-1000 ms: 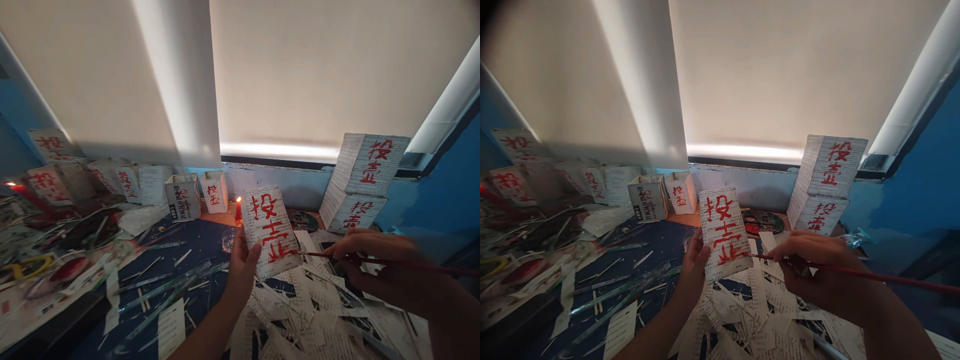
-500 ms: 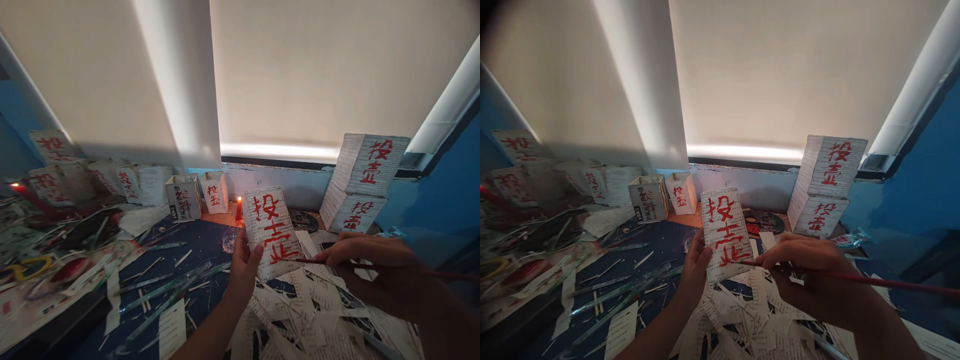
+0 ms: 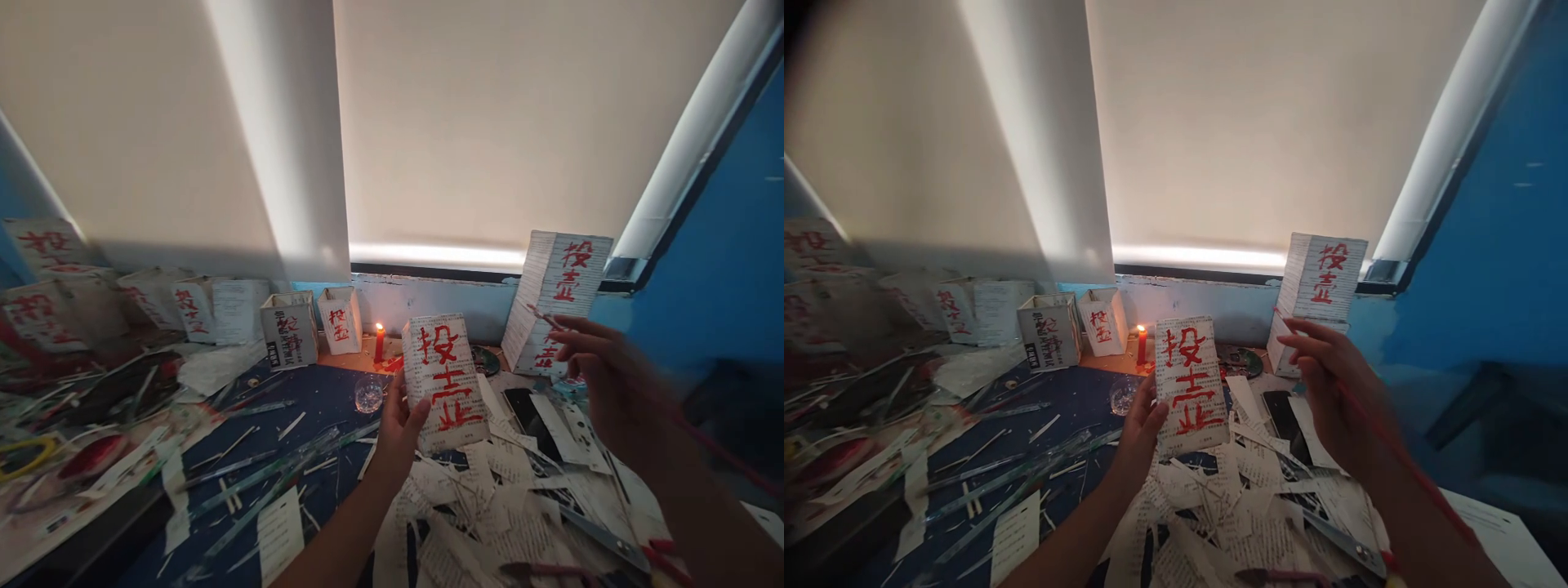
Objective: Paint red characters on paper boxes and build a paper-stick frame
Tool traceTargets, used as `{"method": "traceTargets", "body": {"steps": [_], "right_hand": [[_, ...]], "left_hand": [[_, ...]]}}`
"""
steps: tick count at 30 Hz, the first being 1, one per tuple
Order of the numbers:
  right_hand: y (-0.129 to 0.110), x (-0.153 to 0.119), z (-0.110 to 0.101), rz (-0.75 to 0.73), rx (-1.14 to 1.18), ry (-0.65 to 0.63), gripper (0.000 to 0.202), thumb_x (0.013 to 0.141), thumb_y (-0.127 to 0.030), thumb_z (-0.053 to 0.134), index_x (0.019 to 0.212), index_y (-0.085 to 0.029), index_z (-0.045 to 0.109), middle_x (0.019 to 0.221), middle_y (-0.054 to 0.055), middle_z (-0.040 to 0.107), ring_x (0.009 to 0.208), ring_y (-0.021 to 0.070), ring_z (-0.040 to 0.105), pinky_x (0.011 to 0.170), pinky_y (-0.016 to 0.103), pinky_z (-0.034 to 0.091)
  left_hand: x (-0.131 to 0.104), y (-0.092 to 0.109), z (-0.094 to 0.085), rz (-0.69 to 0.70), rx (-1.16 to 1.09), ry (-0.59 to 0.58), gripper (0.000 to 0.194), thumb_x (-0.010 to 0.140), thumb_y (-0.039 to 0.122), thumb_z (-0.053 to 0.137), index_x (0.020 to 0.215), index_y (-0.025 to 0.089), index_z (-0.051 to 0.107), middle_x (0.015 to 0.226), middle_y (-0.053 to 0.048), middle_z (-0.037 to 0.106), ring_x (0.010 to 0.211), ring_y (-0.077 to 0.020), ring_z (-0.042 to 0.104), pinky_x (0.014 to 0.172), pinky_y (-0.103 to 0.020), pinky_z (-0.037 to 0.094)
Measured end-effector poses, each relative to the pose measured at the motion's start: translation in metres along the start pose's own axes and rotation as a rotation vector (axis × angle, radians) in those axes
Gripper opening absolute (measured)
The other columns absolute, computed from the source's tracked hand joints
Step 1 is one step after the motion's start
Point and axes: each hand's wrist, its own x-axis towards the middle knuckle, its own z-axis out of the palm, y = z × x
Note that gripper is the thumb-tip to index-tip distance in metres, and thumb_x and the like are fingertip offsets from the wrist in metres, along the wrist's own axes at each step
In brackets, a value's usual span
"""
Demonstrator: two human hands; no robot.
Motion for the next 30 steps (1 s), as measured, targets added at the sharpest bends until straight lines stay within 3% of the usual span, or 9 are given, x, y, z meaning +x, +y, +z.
{"method": "traceTargets", "body": {"steps": [3, 4, 8, 11, 17, 21, 26, 30], "right_hand": [[0.021, -0.045, -0.004, 0.083, -0.079, -0.171, 0.026, 0.102, -0.034, 0.046, 0.116, -0.026, 0.066, 0.122, 0.009, 0.066, 0.113, 0.0247, 0.063, 0.091, 0.036, 0.055], [0.029, -0.064, -0.004, 0.097, -0.064, -0.261, 0.026, 0.103, -0.033, 0.045, 0.118, -0.025, 0.065, 0.124, 0.01, 0.064, 0.116, 0.0247, 0.063, 0.09, 0.035, 0.056], [0.062, -0.136, -0.002, 0.1, -0.079, -0.429, 0.027, 0.102, -0.027, 0.043, 0.12, -0.025, 0.064, 0.131, 0.014, 0.058, 0.119, 0.0253, 0.061, 0.092, 0.038, 0.056], [0.075, -0.162, -0.002, 0.111, -0.065, -0.421, 0.029, 0.103, -0.027, 0.04, 0.118, -0.024, 0.065, 0.127, 0.015, 0.059, 0.118, 0.0252, 0.061, 0.092, 0.039, 0.056], [0.082, -0.168, -0.006, 0.174, -0.006, -0.323, 0.027, 0.102, -0.032, 0.044, 0.107, -0.025, 0.07, 0.117, 0.014, 0.065, 0.112, 0.0259, 0.064, 0.091, 0.039, 0.057], [0.093, -0.169, -0.008, 0.204, 0.0, -0.274, 0.027, 0.1, -0.037, 0.048, 0.1, -0.024, 0.072, 0.111, 0.012, 0.069, 0.103, 0.0263, 0.069, 0.085, 0.037, 0.06], [0.095, -0.166, -0.018, 0.226, 0.003, -0.286, 0.028, 0.099, -0.038, 0.049, 0.098, -0.024, 0.073, 0.11, 0.012, 0.071, 0.101, 0.0266, 0.07, 0.085, 0.037, 0.06], [0.091, -0.164, -0.023, 0.275, -0.002, -0.306, 0.03, 0.1, -0.039, 0.047, 0.1, -0.024, 0.073, 0.112, 0.013, 0.071, 0.104, 0.0272, 0.07, 0.084, 0.038, 0.061]], "left_hand": [[-0.003, 0.0, 0.001, -0.002, 0.002, -0.04, 0.076, 0.078, 0.046, 0.077, 0.142, 0.023, 0.044, 0.132, -0.014, 0.061, 0.12, -0.034, 0.062, 0.101, -0.048, 0.051], [-0.004, 0.0, 0.002, 0.0, 0.009, -0.049, 0.076, 0.079, 0.046, 0.077, 0.143, 0.023, 0.044, 0.132, -0.014, 0.061, 0.121, -0.0342, 0.061, 0.101, -0.049, 0.051], [-0.009, 0.001, 0.009, -0.023, 0.015, -0.091, 0.073, 0.077, 0.042, 0.08, 0.139, 0.022, 0.047, 0.136, -0.014, 0.06, 0.125, -0.0348, 0.058, 0.103, -0.049, 0.05], [-0.013, 0.003, 0.018, -0.06, 0.001, -0.11, 0.067, 0.076, 0.039, 0.08, 0.134, 0.02, 0.052, 0.136, -0.015, 0.061, 0.128, -0.0355, 0.056, 0.106, -0.049, 0.047], [-0.023, 0.018, 0.039, -0.055, 0.054, -0.088, 0.068, 0.073, 0.035, 0.082, 0.133, 0.022, 0.053, 0.135, -0.013, 0.062, 0.123, -0.0352, 0.06, 0.1, -0.046, 0.052], [-0.024, 0.03, 0.043, 0.008, 0.121, -0.094, 0.071, 0.073, 0.034, 0.083, 0.136, 0.022, 0.052, 0.13, -0.014, 0.064, 0.115, -0.0331, 0.064, 0.095, -0.044, 0.054], [-0.008, 0.055, 0.031, 0.045, 0.132, -0.009, 0.076, 0.065, 0.033, 0.088, 0.131, 0.021, 0.053, 0.125, -0.013, 0.066, 0.116, -0.0326, 0.063, 0.094, -0.045, 0.055], [0.017, 0.096, 0.007, 0.173, 0.113, 0.114, 0.066, 0.067, 0.032, 0.087, 0.122, 0.023, 0.052, 0.116, -0.007, 0.068, 0.103, -0.027, 0.069, 0.083, -0.039, 0.06]]}}
